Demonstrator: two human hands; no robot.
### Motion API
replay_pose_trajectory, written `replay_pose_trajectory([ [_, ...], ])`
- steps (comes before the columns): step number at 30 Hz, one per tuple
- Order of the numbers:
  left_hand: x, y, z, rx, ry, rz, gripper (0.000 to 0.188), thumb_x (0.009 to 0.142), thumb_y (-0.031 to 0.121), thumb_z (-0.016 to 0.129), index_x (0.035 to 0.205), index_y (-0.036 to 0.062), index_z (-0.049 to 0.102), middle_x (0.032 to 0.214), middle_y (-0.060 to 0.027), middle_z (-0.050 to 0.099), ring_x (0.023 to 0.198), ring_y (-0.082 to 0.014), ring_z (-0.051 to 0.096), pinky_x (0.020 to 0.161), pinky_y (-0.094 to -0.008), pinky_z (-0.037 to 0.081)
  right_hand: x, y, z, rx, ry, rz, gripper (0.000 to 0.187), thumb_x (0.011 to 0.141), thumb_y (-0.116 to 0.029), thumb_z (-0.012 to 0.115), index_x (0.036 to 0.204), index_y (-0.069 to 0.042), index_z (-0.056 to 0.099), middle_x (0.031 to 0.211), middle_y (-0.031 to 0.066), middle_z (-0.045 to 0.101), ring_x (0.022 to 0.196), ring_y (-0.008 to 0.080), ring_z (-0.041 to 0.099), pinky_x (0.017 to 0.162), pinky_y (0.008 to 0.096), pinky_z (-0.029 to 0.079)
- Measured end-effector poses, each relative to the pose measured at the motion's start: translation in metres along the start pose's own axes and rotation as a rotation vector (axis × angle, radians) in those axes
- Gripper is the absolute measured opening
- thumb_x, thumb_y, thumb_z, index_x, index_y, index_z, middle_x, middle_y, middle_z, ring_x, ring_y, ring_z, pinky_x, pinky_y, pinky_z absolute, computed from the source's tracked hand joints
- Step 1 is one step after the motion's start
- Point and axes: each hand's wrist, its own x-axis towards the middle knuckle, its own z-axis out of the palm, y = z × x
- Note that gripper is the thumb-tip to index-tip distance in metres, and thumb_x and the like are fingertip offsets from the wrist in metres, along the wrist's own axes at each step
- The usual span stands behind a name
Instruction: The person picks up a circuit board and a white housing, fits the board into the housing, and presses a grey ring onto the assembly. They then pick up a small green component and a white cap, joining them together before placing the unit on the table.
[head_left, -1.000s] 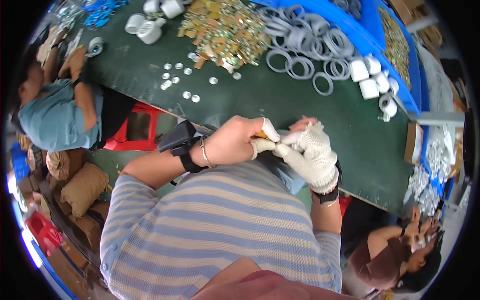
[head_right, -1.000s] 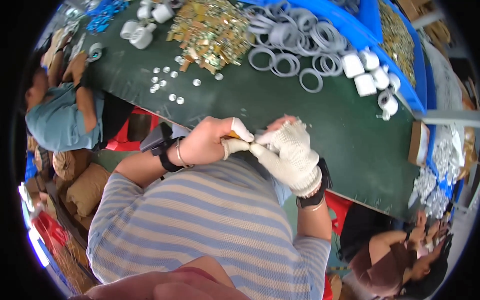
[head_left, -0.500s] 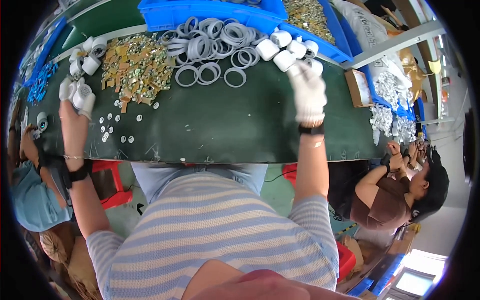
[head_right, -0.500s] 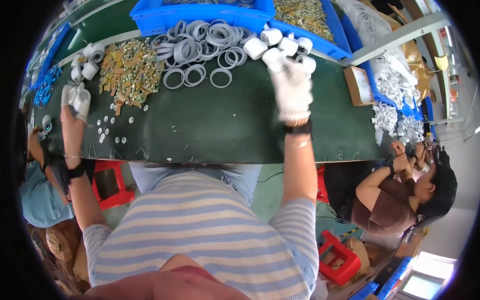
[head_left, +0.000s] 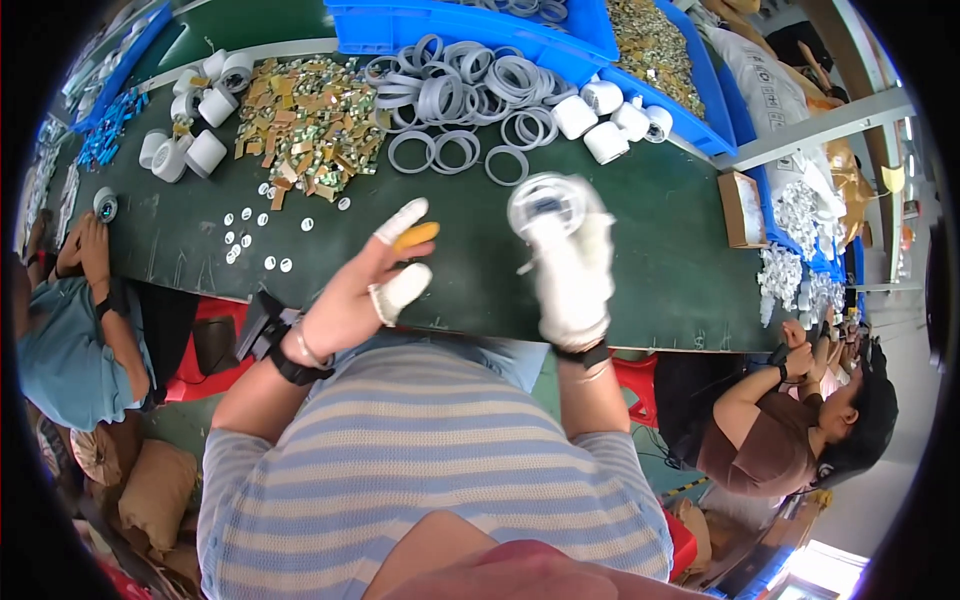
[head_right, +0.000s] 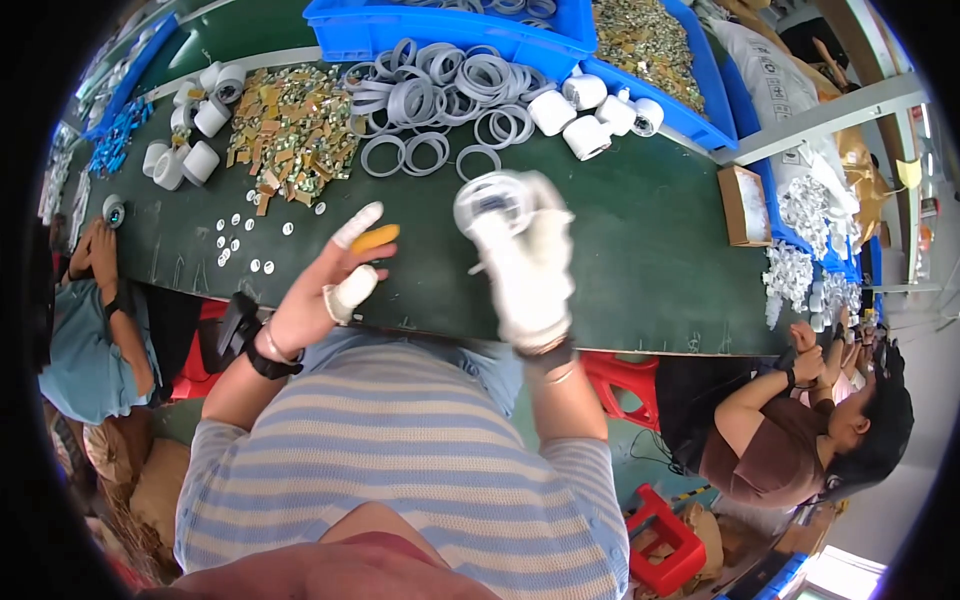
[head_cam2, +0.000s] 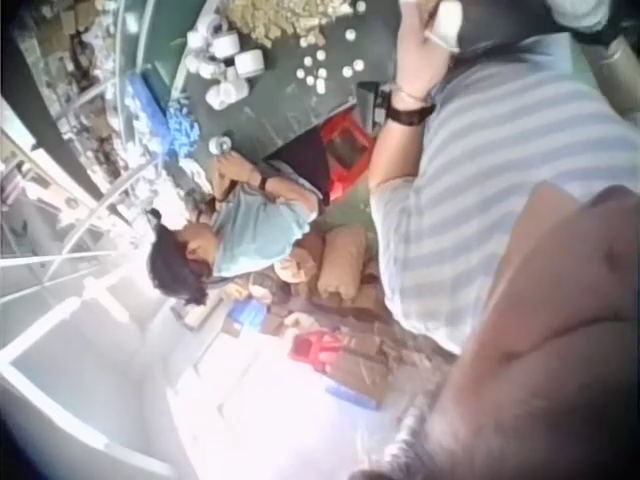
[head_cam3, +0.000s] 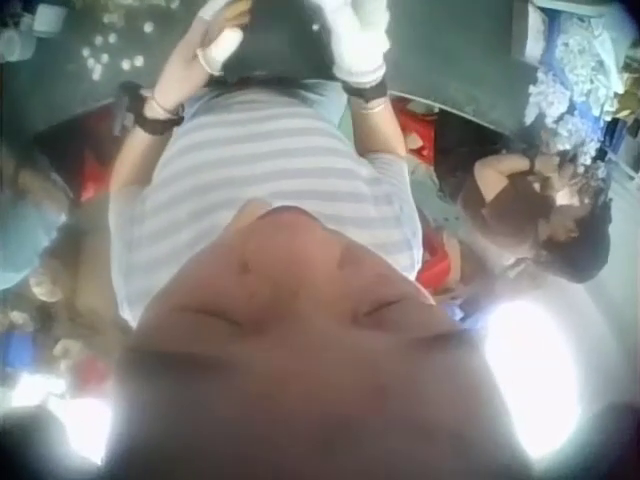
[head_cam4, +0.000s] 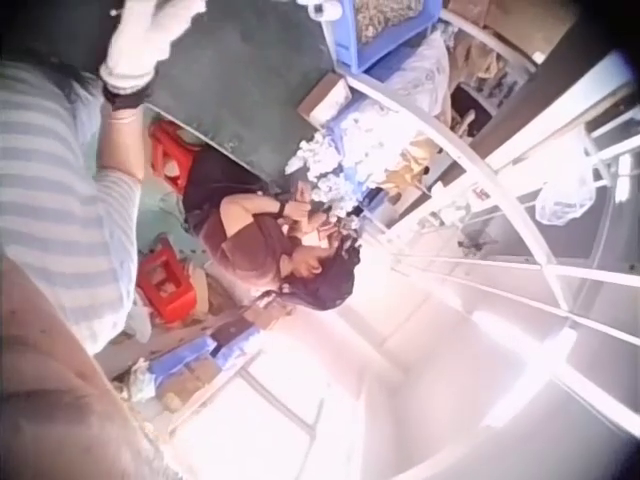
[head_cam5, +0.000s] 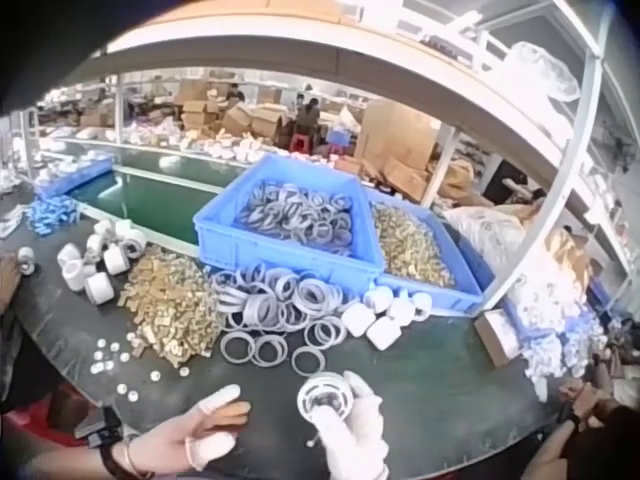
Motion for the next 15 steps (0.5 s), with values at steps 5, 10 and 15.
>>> replay_pose_trajectory([
  [5, 0.008, -0.002, 0.018, -0.400, 0.077, -0.045, 0.066, 0.110, 0.032, 0.056, 0.165, 0.0147, 0.024, 0.153, -0.0085, 0.049, 0.135, -0.0224, 0.055, 0.110, -0.0380, 0.049, -0.001, 0.007, 0.025, -0.460, -0.541, -0.451, 0.055, 0.092, -0.020, 0.077, 0.140, -0.002, 0.056, 0.129, 0.0159, 0.067, 0.112, 0.0218, 0.066, 0.098, 0.0345, 0.051],
  [10, -0.004, 0.009, -0.006, -0.562, 0.185, -0.077, 0.058, 0.108, 0.034, 0.058, 0.159, 0.0167, 0.036, 0.133, -0.0111, 0.062, 0.113, -0.0334, 0.070, 0.092, -0.0447, 0.061, 0.072, 0.053, 0.006, -0.983, -0.333, -0.536, 0.016, 0.091, -0.019, 0.075, 0.101, -0.007, 0.071, 0.096, 0.0139, 0.070, 0.091, 0.0339, 0.067, 0.080, 0.0448, 0.055],
  [15, -0.013, 0.019, -0.008, -0.429, 0.245, -0.082, 0.069, 0.102, 0.032, 0.069, 0.160, 0.0170, 0.036, 0.127, -0.0095, 0.062, 0.101, -0.0251, 0.071, 0.084, -0.0394, 0.062, 0.066, 0.054, 0.000, -1.278, -0.439, -0.622, 0.015, 0.085, -0.018, 0.076, 0.098, -0.012, 0.071, 0.096, 0.0117, 0.066, 0.096, 0.0363, 0.064, 0.084, 0.0478, 0.053],
])
